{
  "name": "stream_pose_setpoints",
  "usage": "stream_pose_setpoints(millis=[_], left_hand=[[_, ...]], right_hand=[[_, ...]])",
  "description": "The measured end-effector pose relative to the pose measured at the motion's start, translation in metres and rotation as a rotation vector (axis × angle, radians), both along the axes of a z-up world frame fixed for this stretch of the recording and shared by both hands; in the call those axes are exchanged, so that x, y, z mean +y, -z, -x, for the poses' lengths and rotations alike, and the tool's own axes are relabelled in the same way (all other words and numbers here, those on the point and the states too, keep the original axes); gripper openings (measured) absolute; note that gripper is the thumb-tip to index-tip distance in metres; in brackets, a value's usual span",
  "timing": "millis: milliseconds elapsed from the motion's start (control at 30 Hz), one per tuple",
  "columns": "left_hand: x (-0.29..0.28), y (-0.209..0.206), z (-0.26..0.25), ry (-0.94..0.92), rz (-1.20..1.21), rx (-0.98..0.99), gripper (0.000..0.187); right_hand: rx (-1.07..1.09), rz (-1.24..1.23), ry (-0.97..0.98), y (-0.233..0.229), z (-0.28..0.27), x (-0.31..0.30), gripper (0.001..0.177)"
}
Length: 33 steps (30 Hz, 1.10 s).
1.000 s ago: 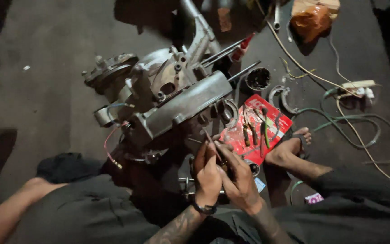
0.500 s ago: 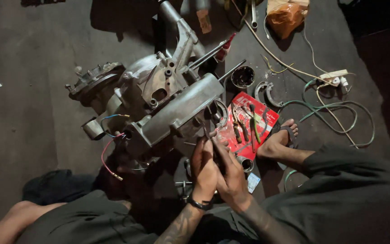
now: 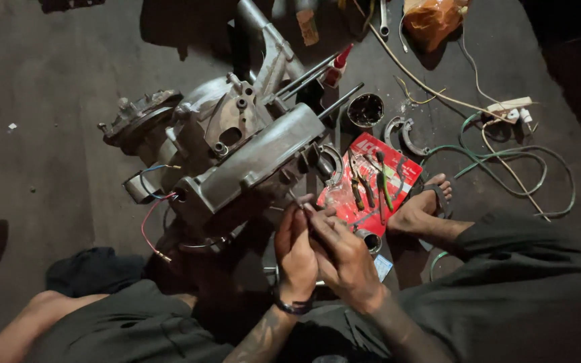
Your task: The person sits on the floor and uses a screwdriver to tighten or adjust components on a disassembled engine block. The hands manipulate the tool and the engine parts while various tools and wires lie on the floor nearby.
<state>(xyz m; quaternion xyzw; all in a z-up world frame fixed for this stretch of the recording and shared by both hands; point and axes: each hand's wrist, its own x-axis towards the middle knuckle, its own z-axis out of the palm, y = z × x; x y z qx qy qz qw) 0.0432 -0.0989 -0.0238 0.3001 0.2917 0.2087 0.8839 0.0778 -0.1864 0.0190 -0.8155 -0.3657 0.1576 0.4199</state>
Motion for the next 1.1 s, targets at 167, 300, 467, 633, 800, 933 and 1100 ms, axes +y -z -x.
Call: stream_pose_setpoints(millis=[167, 300, 467, 633, 800, 933, 1100], left_hand=[[0.005, -0.008, -0.003, 0.075, -0.183, 0.177, 0.029], [0.002, -0.017, 0.001, -0.007, -0.278, 0.075, 0.028], [0.002, -0.010, 0.000, -0.014, -0.138, 0.126, 0.026], [0.003, -0.009, 0.006, 0.001, -0.228, 0.082, 0.025], [-0.002, 0.006, 0.009, -0.028, -0.197, 0.092, 0.025], [0.008, -0.012, 0.007, 0.022, -0.333, 0.189, 0.029], [0.000, -0.004, 0.012, -0.025, -0.349, 0.210, 0.025]], right_hand=[[-0.046, 0.133, 0.059, -0.016, 0.000, 0.002, 0.067], [-0.043, 0.067, -0.034, -0.015, -0.001, -0.002, 0.052], [-0.026, 0.009, 0.018, -0.012, 0.002, 0.003, 0.050], [0.001, 0.012, -0.017, -0.018, 0.000, 0.002, 0.047], [-0.027, 0.015, -0.023, -0.020, 0.000, -0.001, 0.048], [-0.045, 0.007, -0.028, -0.027, -0.002, 0.002, 0.045], [-0.013, 0.084, -0.039, -0.037, -0.002, 0.000, 0.054]])
